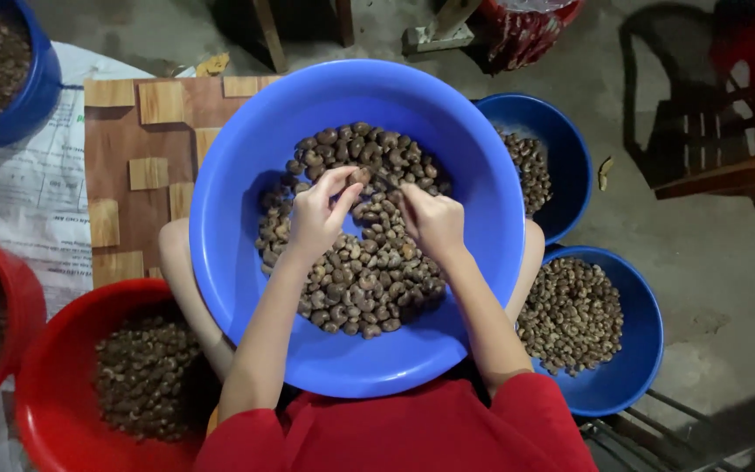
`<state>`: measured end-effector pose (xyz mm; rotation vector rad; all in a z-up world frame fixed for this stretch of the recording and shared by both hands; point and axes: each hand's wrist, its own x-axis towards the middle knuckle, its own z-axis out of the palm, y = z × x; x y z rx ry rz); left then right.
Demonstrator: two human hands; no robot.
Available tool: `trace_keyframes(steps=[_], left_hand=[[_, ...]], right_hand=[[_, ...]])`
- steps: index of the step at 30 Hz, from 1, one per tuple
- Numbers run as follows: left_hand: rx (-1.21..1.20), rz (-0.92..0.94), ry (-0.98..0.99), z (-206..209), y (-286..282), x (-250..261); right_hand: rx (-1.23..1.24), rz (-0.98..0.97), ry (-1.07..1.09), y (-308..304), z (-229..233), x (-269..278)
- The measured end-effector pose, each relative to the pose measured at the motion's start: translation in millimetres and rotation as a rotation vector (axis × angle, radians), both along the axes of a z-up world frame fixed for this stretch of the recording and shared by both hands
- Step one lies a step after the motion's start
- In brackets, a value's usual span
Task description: A person sits on the floor and uses a small knife to manually peel or split nuts from a large blue bowl, placing them into surrounding containers.
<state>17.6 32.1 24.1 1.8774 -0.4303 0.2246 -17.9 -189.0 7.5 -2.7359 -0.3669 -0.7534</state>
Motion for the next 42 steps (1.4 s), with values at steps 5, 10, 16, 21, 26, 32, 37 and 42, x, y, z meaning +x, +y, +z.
trace_keyframes(steps=[5, 10, 16, 21, 26, 32, 37, 42], left_hand=[[0.024, -0.071, -0.147, 6.5, -18.5, -2.7], [0.153, -0.066, -0.343, 8.5, -22.0, -12.0], [-0.17, -0.191, 0.152, -13.0, -25.3, -14.6], [-0.557, -0.337, 0.782, -21.1, -31.6, -17.4], [-0.575, -0.372, 0.8, -12.8, -24.4, -11.7], [-0.604, -0.396, 0.843, -1.5, -19.9, -12.6], [-0.627, -0.318, 0.736, -4.4, -12.1, -6.1], [-0.475, -0.285, 0.519, -2.6, -11.5, -2.8]], right_hand=[[0.834, -0.089, 0.489, 2.4, -7.1, -2.2], [1.567, 0.013, 0.704, 14.7, -13.7, 0.6], [1.655, 0.0, 0.676, 14.7, 2.5, -0.3], [1.549, 0.069, 0.574, 21.4, 12.0, -3.5], [1.158, 0.044, 0.445, 11.7, 14.7, -4.8], [0.862, 0.041, 0.347, 7.9, 2.5, -10.0], [0.23, 0.098, 0.197, -12.4, -2.1, -7.1], [0.024, -0.012, -0.07, -16.5, -9.8, -6.0]])
